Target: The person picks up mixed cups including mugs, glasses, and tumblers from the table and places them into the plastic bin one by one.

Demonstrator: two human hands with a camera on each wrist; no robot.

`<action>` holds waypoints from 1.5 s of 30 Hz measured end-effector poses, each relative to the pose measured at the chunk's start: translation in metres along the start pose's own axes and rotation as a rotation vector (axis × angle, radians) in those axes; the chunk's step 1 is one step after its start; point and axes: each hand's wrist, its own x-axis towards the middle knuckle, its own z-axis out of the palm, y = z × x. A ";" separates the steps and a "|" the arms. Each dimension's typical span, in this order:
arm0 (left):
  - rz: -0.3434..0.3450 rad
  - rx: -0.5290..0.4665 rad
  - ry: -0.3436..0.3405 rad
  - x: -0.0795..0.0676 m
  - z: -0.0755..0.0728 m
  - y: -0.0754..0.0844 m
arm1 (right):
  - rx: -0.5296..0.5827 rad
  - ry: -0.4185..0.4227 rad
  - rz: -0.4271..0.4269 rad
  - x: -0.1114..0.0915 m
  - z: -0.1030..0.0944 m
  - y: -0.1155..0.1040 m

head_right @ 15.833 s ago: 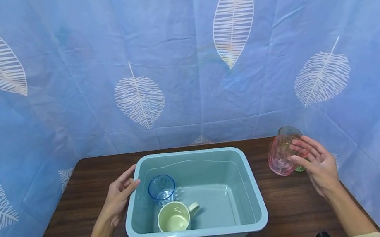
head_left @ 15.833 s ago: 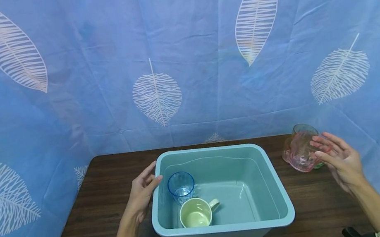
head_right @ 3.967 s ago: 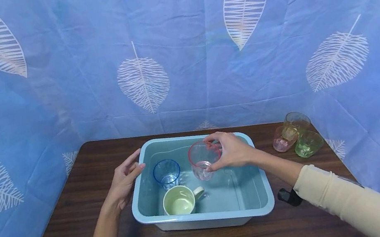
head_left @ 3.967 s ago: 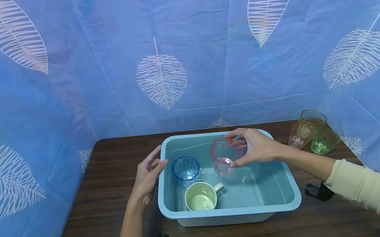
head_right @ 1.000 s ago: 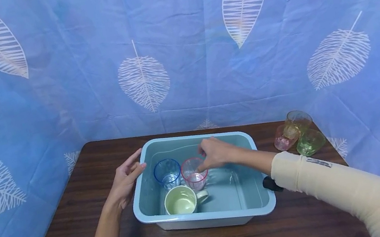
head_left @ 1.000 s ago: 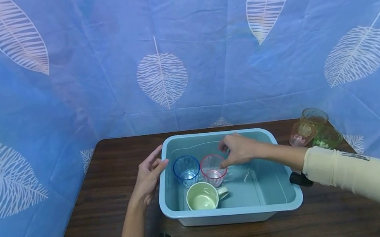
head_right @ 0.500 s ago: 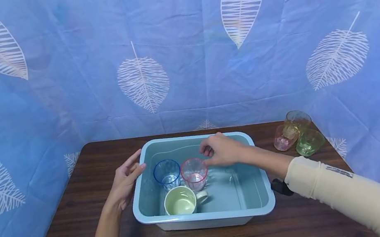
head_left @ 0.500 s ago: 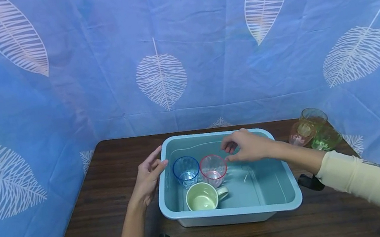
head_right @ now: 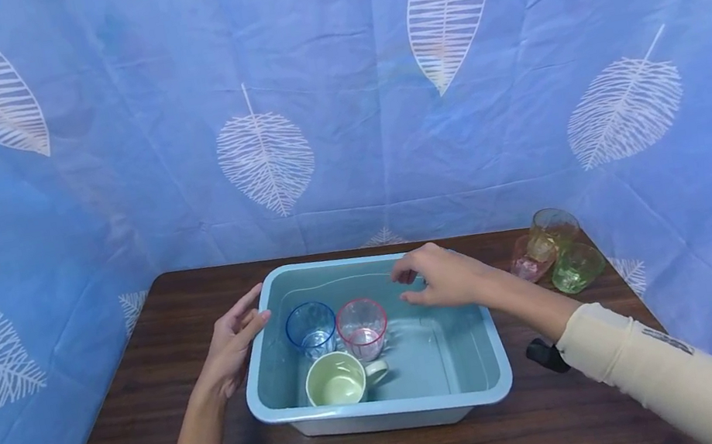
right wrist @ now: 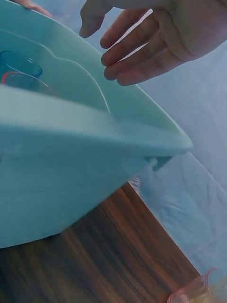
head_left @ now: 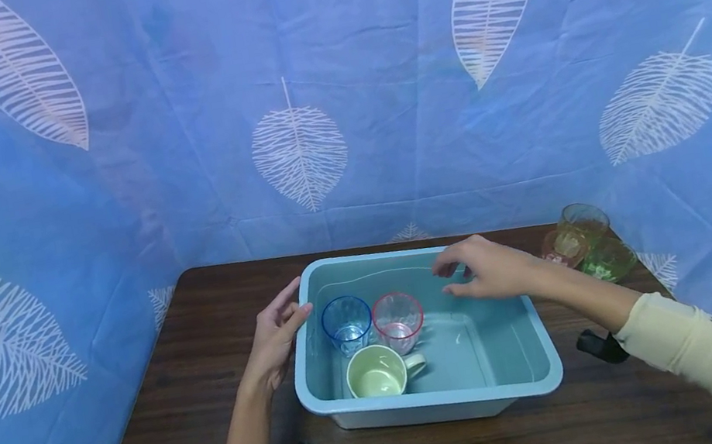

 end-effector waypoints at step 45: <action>-0.005 -0.017 -0.007 -0.003 0.000 0.001 | -0.207 0.356 0.164 -0.050 -0.019 0.059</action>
